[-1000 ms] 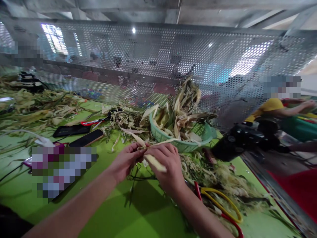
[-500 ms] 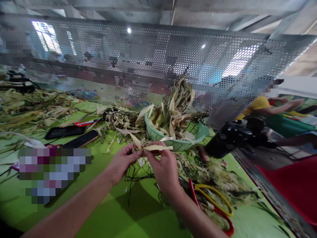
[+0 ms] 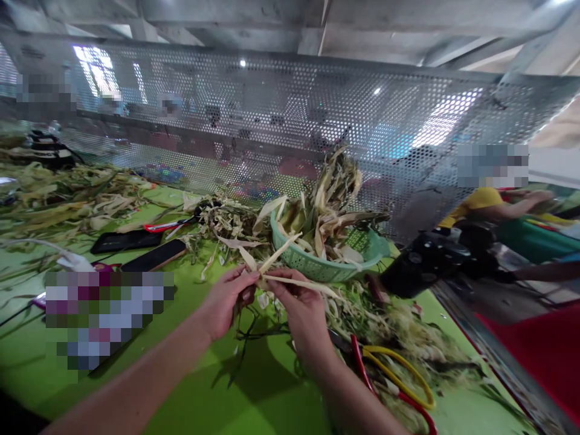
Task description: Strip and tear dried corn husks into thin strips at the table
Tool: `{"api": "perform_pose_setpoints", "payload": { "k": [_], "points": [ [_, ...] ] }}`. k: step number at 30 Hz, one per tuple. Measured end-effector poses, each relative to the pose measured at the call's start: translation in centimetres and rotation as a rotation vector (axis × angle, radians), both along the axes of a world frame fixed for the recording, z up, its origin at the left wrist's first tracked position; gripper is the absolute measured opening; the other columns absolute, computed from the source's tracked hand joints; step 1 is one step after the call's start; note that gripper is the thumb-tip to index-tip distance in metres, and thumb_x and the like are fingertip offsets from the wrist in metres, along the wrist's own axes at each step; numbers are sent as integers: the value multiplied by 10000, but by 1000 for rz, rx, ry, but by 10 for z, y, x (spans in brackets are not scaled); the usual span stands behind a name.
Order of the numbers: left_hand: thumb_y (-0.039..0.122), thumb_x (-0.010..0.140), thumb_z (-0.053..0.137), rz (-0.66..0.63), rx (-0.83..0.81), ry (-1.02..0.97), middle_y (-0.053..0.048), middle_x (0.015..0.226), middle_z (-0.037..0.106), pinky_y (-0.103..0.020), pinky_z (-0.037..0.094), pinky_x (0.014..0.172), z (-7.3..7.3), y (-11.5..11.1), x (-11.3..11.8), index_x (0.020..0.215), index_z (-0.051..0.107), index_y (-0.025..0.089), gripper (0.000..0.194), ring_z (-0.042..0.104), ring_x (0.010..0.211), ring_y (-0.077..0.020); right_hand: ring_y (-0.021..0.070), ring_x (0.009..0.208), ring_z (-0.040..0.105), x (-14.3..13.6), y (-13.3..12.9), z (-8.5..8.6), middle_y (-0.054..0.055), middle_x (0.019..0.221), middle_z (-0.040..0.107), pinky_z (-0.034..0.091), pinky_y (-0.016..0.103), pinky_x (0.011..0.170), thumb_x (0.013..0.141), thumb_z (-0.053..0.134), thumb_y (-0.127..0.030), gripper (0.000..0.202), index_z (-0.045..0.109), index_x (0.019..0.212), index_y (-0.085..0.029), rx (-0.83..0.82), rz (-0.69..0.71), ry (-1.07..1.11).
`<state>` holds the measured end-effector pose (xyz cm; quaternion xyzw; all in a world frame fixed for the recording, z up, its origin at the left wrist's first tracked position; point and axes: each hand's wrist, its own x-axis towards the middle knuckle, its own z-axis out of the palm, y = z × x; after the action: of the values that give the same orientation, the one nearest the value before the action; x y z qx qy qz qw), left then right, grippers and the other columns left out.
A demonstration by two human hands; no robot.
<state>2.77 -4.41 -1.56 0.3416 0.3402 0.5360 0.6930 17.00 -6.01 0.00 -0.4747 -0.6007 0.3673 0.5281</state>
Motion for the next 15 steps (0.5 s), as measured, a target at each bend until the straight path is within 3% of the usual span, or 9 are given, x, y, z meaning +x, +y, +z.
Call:
{"api": "perform_pose_setpoints", "payload": {
  "k": [4, 9, 11, 15],
  "points": [
    [362, 717, 674, 61, 90, 203, 31, 625, 467, -212, 253, 517, -3, 1, 0, 747, 597, 161, 217, 367, 551, -82, 217, 775, 615, 5, -4, 8, 54, 821, 704, 478, 342, 703, 810, 642, -325, 119, 688, 828, -217, 281, -102, -373],
    [328, 743, 643, -13, 257, 360, -2, 687, 529, -232, 304, 586, -7, 1, 1, 764, 607, 181, 153, 424, 646, -134, 209, 790, 612, 6, -10, 18, 47, 864, 720, 455, 351, 727, 849, 574, -175, 148, 695, 903, -241, 581, -36, -673],
    [293, 779, 592, -46, 321, 440, -10, 729, 553, -242, 325, 617, -6, -2, 1, 791, 614, 192, 104, 441, 676, -146, 203, 799, 611, 7, -8, 19, 45, 870, 715, 449, 352, 743, 869, 549, -167, 166, 691, 914, -241, 599, -43, -707],
    [202, 794, 527, -94, 407, 519, -26, 821, 592, -266, 366, 699, 0, -9, 3, 839, 632, 197, 115, 483, 752, -164, 201, 795, 604, 11, -2, 15, 35, 828, 685, 461, 333, 718, 848, 591, -216, 78, 666, 859, -229, 476, -91, -614]
  ]
}}
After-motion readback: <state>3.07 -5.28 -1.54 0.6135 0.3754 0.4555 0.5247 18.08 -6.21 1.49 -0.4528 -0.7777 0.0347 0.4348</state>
